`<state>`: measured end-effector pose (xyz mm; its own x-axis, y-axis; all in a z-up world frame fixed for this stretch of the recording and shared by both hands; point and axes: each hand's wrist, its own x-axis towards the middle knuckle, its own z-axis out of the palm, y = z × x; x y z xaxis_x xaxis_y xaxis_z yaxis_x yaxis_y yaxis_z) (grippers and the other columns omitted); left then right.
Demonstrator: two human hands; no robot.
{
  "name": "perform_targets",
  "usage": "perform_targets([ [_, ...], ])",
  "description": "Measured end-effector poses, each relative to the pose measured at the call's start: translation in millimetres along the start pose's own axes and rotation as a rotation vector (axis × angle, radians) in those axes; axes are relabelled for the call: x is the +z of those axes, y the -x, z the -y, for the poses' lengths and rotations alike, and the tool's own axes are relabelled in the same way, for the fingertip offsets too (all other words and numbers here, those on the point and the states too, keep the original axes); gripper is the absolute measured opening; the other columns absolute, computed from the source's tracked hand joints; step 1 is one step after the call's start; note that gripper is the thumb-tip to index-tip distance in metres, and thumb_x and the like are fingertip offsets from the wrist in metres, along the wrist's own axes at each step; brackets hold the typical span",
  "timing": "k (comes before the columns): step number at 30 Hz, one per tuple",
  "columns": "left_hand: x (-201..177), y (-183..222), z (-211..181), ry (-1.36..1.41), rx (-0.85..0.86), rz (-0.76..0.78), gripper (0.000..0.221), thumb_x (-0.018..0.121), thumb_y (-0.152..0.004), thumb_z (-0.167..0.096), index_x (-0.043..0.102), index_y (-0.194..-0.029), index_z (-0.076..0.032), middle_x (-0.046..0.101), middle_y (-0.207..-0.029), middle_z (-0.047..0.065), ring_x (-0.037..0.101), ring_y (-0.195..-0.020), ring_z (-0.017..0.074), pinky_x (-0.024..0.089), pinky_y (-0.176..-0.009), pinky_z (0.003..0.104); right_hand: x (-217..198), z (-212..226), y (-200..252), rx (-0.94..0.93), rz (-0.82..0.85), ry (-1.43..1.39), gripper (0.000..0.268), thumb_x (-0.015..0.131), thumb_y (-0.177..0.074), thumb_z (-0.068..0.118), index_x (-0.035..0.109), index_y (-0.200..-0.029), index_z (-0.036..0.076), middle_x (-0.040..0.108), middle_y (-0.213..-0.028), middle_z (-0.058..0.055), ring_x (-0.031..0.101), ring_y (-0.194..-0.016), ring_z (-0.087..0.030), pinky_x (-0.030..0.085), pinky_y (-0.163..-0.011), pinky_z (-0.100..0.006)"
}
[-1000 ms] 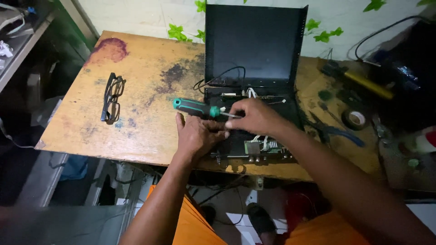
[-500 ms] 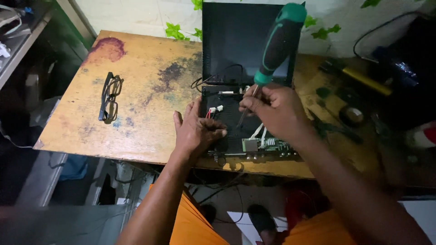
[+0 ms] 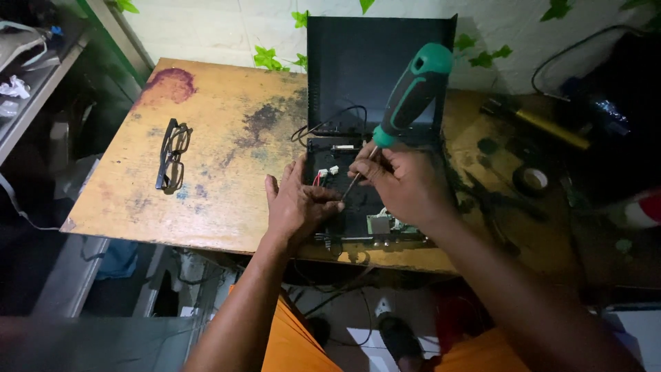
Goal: The person is repairing or assembling the internal components of an electronic device, using a screwdriver to secure parts and organizing the internal wiring.
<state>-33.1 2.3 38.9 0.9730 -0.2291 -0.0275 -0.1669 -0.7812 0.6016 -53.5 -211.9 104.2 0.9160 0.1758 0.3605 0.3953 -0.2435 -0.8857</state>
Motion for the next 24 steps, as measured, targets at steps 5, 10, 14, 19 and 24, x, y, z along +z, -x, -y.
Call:
perform_targets([
  [5,0,0,-1,-0.022,-0.003,0.004,0.027,0.08,-0.077,-0.056,0.079,-0.103,-0.049,0.027,-0.165,0.004,0.02,-0.156,0.0337,0.006,-0.121,0.072,8,-2,-1,-0.044,0.034,0.071,0.017,0.065,-0.104,0.008,0.069,-0.111,-0.007,0.074,-0.097,-0.032,0.077,-0.087,-0.044,0.068,-0.071,-0.053],
  [10,-2,0,-4,-0.034,-0.016,0.009,0.026,0.08,-0.077,-0.056,0.08,-0.102,-0.049,0.028,-0.165,0.002,0.019,-0.157,0.0324,0.005,-0.121,0.072,11,1,-3,-0.055,0.014,0.088,0.017,0.067,-0.102,0.011,0.072,-0.108,-0.004,0.077,-0.095,-0.027,0.079,-0.084,-0.037,0.068,-0.07,-0.048],
  [14,-5,1,-8,-0.037,-0.034,0.025,0.028,0.08,-0.078,-0.056,0.08,-0.104,-0.045,0.027,-0.166,0.004,0.019,-0.157,0.0331,0.004,-0.122,0.071,9,6,1,-0.041,0.005,0.14,0.018,0.067,-0.103,0.013,0.071,-0.107,-0.004,0.076,-0.094,-0.03,0.079,-0.082,-0.039,0.068,-0.068,-0.05],
  [19,0,-3,-3,-0.002,-0.024,0.008,0.035,0.082,-0.076,-0.053,0.078,-0.11,-0.047,0.026,-0.167,0.006,0.018,-0.157,0.0341,0.001,-0.121,0.071,6,6,-3,-0.048,0.026,0.094,0.022,0.063,-0.105,0.013,0.067,-0.113,-0.007,0.073,-0.098,-0.036,0.077,-0.088,-0.046,0.066,-0.073,-0.057],
  [24,5,-4,3,-0.028,-0.012,-0.007,0.027,0.081,-0.076,-0.057,0.078,-0.103,-0.051,0.026,-0.167,0.001,0.019,-0.157,0.0319,0.004,-0.121,0.071,3,-2,-1,-0.017,-0.002,0.087,0.02,0.064,-0.104,0.011,0.069,-0.112,-0.006,0.074,-0.098,-0.033,0.077,-0.089,-0.043,0.066,-0.073,-0.053],
])
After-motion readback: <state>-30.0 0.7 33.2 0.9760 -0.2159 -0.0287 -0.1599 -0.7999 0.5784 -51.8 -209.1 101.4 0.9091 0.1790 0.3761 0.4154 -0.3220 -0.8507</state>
